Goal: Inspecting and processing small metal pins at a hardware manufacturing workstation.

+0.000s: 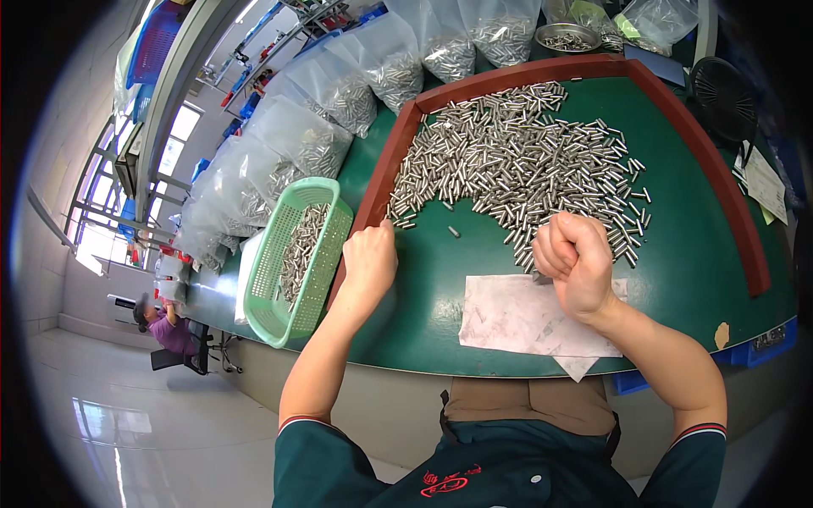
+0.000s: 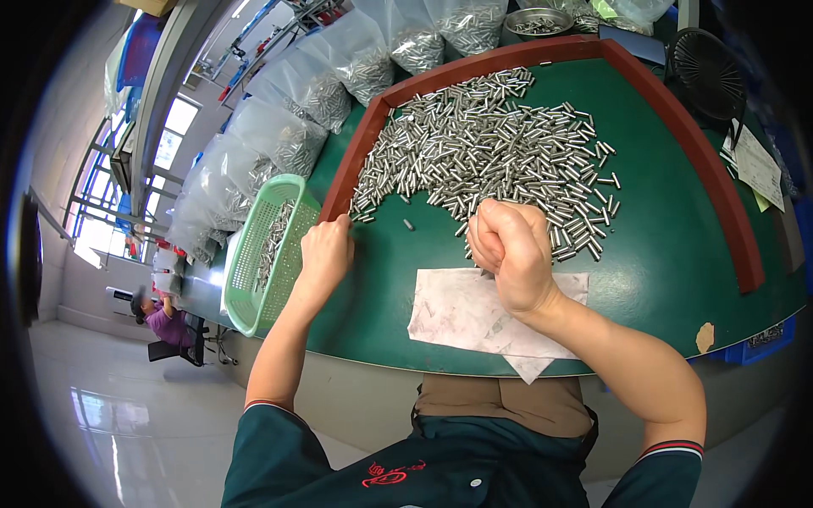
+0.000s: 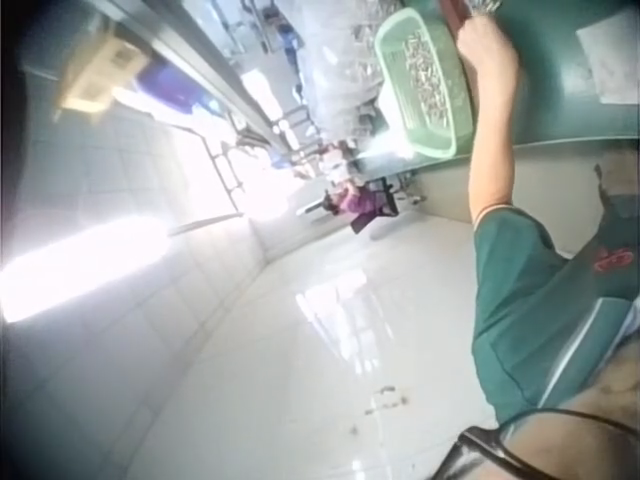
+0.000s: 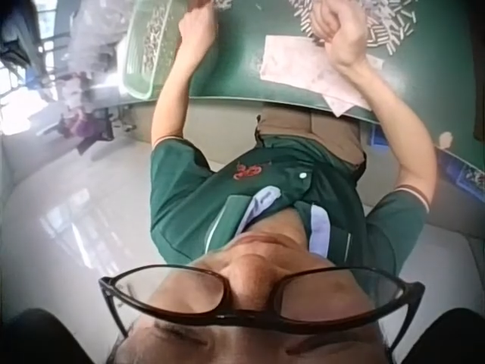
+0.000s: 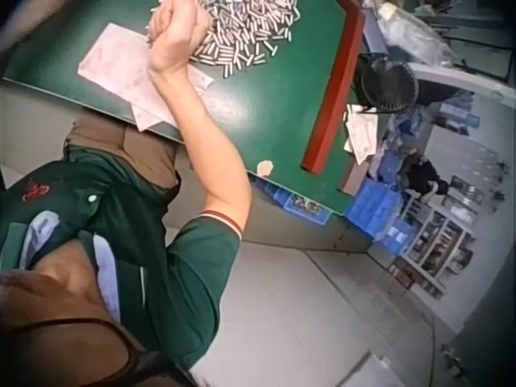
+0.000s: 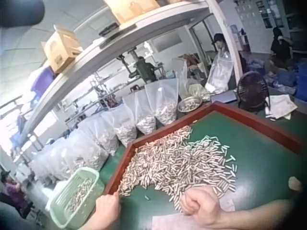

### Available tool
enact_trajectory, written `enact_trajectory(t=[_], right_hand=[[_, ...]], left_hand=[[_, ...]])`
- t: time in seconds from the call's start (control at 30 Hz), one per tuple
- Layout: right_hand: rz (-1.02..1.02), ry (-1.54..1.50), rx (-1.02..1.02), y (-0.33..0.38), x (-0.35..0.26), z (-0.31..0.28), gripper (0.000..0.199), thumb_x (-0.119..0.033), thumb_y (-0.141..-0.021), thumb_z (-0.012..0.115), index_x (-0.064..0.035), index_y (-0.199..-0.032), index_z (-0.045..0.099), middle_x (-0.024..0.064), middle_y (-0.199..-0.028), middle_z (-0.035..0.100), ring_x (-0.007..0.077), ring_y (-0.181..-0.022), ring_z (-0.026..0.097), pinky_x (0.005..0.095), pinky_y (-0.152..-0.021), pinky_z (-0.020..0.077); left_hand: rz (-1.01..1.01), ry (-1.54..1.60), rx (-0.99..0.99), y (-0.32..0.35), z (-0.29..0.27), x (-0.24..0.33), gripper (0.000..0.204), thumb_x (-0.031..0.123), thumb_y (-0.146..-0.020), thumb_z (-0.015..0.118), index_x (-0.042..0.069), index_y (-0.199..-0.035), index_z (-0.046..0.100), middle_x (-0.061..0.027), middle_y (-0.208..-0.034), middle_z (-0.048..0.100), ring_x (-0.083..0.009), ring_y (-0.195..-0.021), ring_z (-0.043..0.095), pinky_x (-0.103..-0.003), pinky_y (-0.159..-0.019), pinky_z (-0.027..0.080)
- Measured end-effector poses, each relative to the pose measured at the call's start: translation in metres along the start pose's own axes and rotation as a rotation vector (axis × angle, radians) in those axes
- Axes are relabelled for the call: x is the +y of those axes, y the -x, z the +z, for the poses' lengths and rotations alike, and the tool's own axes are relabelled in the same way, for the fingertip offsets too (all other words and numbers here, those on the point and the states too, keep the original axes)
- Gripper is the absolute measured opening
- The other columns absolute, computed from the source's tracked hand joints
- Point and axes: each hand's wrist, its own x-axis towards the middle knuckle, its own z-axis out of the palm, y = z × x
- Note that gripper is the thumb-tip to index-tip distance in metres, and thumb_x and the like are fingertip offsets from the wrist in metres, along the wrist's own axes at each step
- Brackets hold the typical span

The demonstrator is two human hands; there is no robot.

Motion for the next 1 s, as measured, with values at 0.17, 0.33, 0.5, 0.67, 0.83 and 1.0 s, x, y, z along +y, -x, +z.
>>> enact_trajectory(t=[0.17,0.33,0.5,0.67,0.83,1.0], right_hand=[[-0.003,0.021,-0.003,0.000,0.002,0.004,0.040,-0.018,-0.083,0.036,-0.0097,-0.046,0.026,-0.0016,-0.041,0.027,0.0067,-0.038,0.020,0.0236,-0.037,0.0166],[0.001,0.017,0.024,-0.001,0.003,0.000,0.040,-0.017,-0.083,0.036,-0.0098,-0.046,0.026,-0.0016,-0.041,0.026,0.0068,-0.038,0.020,0.0238,-0.037,0.0163],[0.013,0.028,0.020,-0.002,0.004,-0.002,0.039,-0.017,-0.083,0.036,-0.0098,-0.046,0.026,-0.0018,-0.041,0.026,0.0069,-0.038,0.019,0.0236,-0.037,0.0161],[0.014,-0.001,0.010,-0.003,0.002,-0.001,0.039,-0.017,-0.084,0.036,-0.0096,-0.046,0.025,-0.0015,-0.041,0.026,0.0071,-0.038,0.019,0.0235,-0.038,0.0161],[0.033,0.030,-0.016,0.001,0.001,0.005,0.040,-0.018,-0.084,0.034,-0.0105,-0.046,0.025,-0.0010,-0.039,0.024,0.0081,-0.036,0.017,0.0249,-0.037,0.0162],[0.043,0.056,-0.055,0.005,0.005,0.009,0.039,-0.017,-0.083,0.035,-0.0102,-0.045,0.026,-0.0014,-0.040,0.025,0.0086,-0.037,0.018,0.0246,-0.038,0.0171]], left_hand=[[-0.047,-0.188,-0.038,-0.007,0.026,-0.004,0.005,0.001,-0.069,0.052,0.003,-0.066,0.049,-0.0149,-0.058,0.056,-0.0304,-0.057,0.059,-0.038,-0.049,0.047],[0.060,-0.129,0.064,-0.014,0.024,0.007,0.007,0.001,-0.067,0.052,0.006,-0.062,0.050,-0.0104,-0.055,0.057,-0.0243,-0.052,0.060,-0.033,-0.045,0.046],[0.122,0.119,0.121,-0.024,0.013,0.048,0.006,0.002,-0.066,0.052,0.003,-0.061,0.049,-0.0141,-0.053,0.055,-0.0289,-0.051,0.058,-0.038,-0.045,0.045],[0.041,0.407,0.143,-0.033,0.012,0.059,0.007,0.010,-0.068,0.057,0.003,-0.067,0.055,-0.0144,-0.050,0.051,-0.0320,-0.050,0.053,-0.040,-0.046,0.041],[-0.087,0.721,-0.019,-0.030,0.008,0.051,0.008,0.011,-0.067,0.062,0.004,-0.071,0.059,-0.0063,-0.045,0.045,-0.0205,-0.042,0.047,-0.033,-0.045,0.037],[-0.095,0.803,-0.006,-0.031,0.008,0.044,0.014,0.012,-0.069,0.062,0.005,-0.079,0.058,-0.0072,-0.046,0.047,-0.0238,-0.043,0.049,-0.035,-0.045,0.038]])
